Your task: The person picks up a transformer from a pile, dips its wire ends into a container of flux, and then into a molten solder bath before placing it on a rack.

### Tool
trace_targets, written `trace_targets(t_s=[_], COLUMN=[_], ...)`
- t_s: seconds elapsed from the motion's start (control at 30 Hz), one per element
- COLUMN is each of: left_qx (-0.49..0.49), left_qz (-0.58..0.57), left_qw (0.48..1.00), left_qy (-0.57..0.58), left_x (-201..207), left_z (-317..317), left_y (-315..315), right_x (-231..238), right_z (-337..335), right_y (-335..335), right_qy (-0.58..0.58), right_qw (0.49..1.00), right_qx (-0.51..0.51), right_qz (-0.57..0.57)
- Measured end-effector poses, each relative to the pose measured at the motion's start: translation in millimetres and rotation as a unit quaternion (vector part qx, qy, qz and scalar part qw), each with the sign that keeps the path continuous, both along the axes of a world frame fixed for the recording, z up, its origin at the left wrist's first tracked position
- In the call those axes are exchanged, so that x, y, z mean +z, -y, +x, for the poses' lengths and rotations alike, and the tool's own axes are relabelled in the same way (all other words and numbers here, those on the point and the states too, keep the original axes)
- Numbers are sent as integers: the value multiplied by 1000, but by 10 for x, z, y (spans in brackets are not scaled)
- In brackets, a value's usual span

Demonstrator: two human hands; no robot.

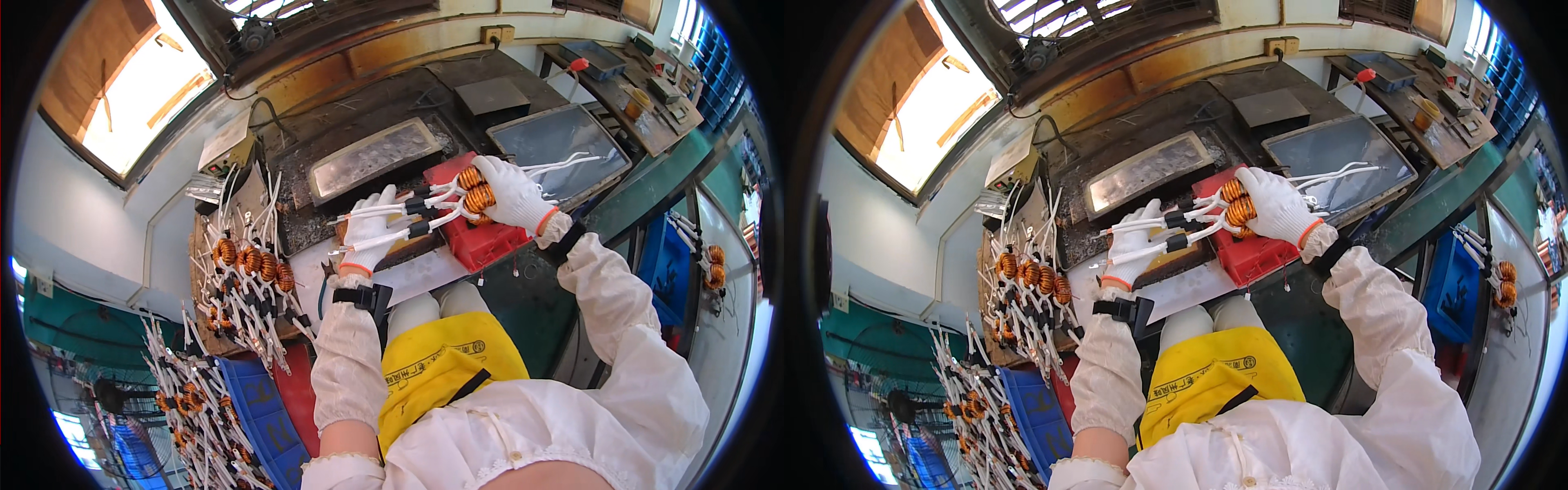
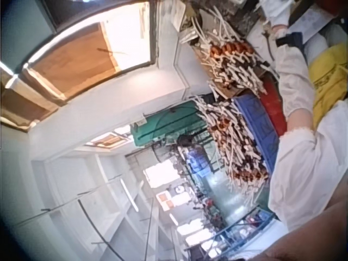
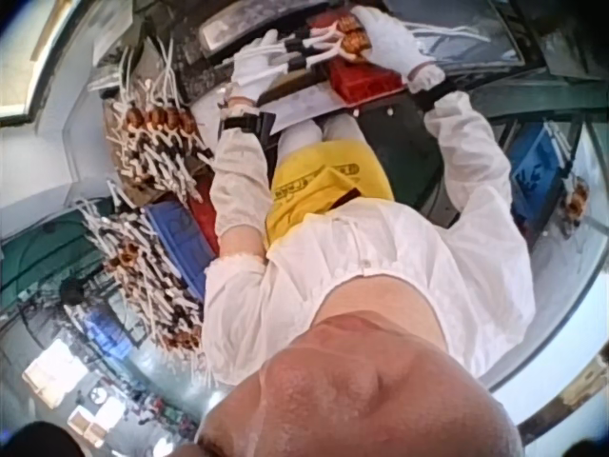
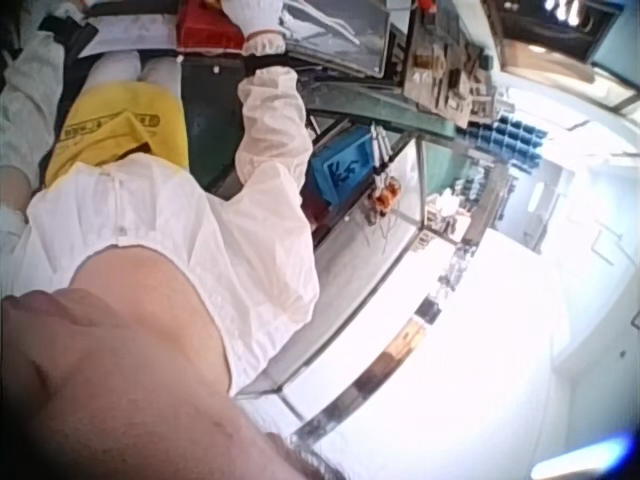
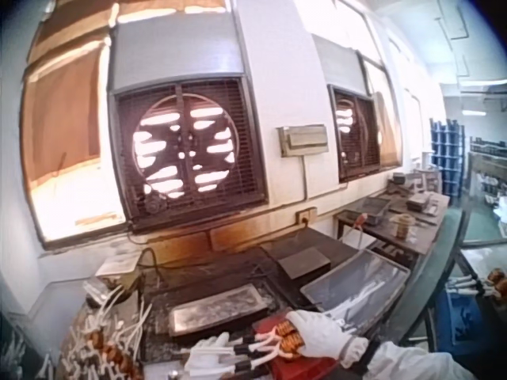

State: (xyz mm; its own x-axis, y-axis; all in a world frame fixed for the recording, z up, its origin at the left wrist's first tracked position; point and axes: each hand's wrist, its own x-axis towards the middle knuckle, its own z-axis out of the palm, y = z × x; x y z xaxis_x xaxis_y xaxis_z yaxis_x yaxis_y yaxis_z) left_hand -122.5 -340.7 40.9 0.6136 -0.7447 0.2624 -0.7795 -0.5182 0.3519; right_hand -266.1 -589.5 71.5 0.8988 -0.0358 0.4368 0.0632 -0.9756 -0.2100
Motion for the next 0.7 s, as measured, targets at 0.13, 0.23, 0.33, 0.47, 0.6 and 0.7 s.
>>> trace_targets(t_s=[0.13, 0.23, 0.33, 0.47, 0.6, 0.7], left_qx=[63, 151, 118, 91, 90, 8], left_qz=[-87, -159, -172, -197, 18, -28], left_qw=[985, 956, 978, 972, 993, 989], left_qy=[132, 193, 28, 87, 76, 146], left_x=[-276, -356, -445, -416, -414, -350], left_z=[-172, -412, -504, -627, -351, -127], left_y=[-241, -408, -337, 76, 140, 131], right_x=[47, 55, 59, 24, 6, 28], right_z=[6, 16, -9, -3, 5, -4], right_y=[-20, -9, 11, 26, -9, -11], right_qy=[0, 0, 4, 9, 1, -10], right_qw=[1000, 1000, 1000, 1000, 1000, 1000], right_qx=[-3, 3, 4, 2, 6, 10], right_qz=[7, 11, 10, 7, 9, 14])
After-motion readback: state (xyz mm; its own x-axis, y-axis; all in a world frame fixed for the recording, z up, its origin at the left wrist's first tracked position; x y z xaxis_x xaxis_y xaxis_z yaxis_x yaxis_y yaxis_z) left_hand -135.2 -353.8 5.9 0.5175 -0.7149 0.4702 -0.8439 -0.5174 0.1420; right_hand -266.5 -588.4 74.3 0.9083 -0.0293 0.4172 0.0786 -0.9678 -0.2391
